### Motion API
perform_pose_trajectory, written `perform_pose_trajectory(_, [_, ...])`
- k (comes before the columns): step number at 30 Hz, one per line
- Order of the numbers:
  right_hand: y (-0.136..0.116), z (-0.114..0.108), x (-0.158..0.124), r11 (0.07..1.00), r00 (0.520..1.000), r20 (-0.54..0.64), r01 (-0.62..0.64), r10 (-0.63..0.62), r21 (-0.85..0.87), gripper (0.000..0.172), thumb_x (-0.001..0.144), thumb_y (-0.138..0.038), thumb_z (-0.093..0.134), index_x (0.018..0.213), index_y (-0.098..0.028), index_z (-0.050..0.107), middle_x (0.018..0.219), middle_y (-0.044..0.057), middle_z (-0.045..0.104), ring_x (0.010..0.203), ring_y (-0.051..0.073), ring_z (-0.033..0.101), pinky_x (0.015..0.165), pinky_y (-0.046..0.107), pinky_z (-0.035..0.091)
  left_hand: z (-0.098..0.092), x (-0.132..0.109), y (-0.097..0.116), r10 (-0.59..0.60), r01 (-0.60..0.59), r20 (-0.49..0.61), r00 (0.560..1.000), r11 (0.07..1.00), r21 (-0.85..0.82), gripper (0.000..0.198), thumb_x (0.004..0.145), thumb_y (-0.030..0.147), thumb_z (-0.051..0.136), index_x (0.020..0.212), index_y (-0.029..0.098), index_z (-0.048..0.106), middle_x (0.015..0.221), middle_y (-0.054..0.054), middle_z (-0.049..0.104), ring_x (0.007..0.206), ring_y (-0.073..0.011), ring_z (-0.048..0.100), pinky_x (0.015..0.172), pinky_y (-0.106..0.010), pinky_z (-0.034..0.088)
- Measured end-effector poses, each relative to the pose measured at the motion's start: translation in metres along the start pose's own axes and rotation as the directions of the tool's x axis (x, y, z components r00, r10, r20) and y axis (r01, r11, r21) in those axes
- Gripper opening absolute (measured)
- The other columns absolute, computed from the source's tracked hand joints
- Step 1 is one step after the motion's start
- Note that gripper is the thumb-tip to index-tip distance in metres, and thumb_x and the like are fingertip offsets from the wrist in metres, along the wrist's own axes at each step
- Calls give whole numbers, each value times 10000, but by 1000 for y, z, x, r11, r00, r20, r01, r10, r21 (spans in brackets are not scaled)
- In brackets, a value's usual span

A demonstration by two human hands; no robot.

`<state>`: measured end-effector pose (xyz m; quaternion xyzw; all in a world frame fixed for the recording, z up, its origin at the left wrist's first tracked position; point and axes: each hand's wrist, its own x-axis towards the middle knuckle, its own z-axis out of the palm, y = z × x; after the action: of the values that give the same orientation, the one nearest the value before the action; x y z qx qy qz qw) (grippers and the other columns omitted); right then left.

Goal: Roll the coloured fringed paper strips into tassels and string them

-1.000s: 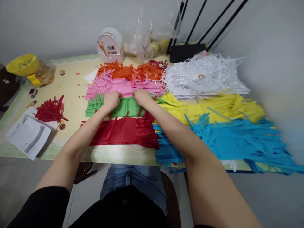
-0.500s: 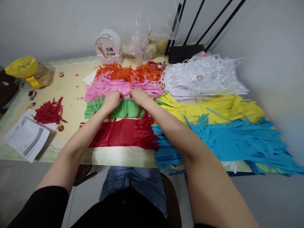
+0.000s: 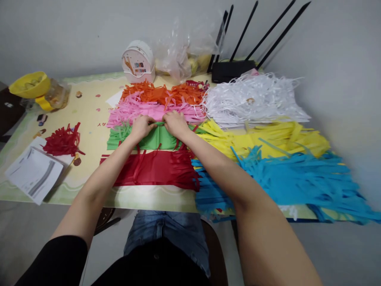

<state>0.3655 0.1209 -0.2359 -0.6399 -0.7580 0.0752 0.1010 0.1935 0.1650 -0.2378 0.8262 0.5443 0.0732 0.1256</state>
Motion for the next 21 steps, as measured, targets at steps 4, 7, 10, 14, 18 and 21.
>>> perform_pose_trajectory(4, [-26,1,-15,994,997,22,77,-75,-83,454,1023,-166,360,1333,0,648,1389,290,617,1326,392,509,1084,513,397,-3,-5,1,32,-30,-46,998,998,59,271,994,299,600,1131,204,813,1183,-141,780,1280,-341,576,1071,-491,385])
perform_pose_trajectory(7, [-53,12,-25,977,973,129,203,-194,-67,456,1027,-149,350,1311,-9,677,1361,269,633,1273,330,549,1065,409,429,-9,-9,3,91,-83,-60,994,989,122,319,1017,285,525,1123,190,811,1154,-158,780,1260,-329,587,1088,-500,364])
perform_pose_trajectory(10, [-71,25,-27,971,959,170,236,-226,-39,460,1004,-159,419,1378,-26,653,1420,276,603,1260,335,560,1046,409,444,-23,-16,10,128,-111,-91,988,978,177,346,1030,285,480,1092,191,808,1151,-154,785,1250,-328,583,1107,-520,344])
perform_pose_trajectory(14, [-79,28,-23,964,949,191,263,-252,-35,464,1001,-169,407,1348,15,653,1369,314,633,1347,385,500,1089,484,410,-56,-26,32,211,-177,-154,965,961,211,351,1047,255,439,1084,215,785,1133,-129,787,1289,-330,543,1154,-559,301])
perform_pose_trajectory(18, [-81,22,-22,965,946,212,261,-247,-38,458,1014,-187,374,1259,21,700,1255,312,689,1304,372,548,1093,473,408,-117,-35,62,237,-134,-325,916,942,308,376,1045,163,388,1170,183,742,1173,-144,744,1371,-326,468,1187,-575,260])
perform_pose_trajectory(21, [-83,19,-23,974,954,215,222,-208,-45,474,1018,-188,372,1314,20,678,1305,316,677,1306,367,576,1102,465,418,-181,-38,73,114,7,-464,878,968,251,385,1024,117,375,1237,63,690,1235,-184,688,1417,-350,412,1198,-628,209])
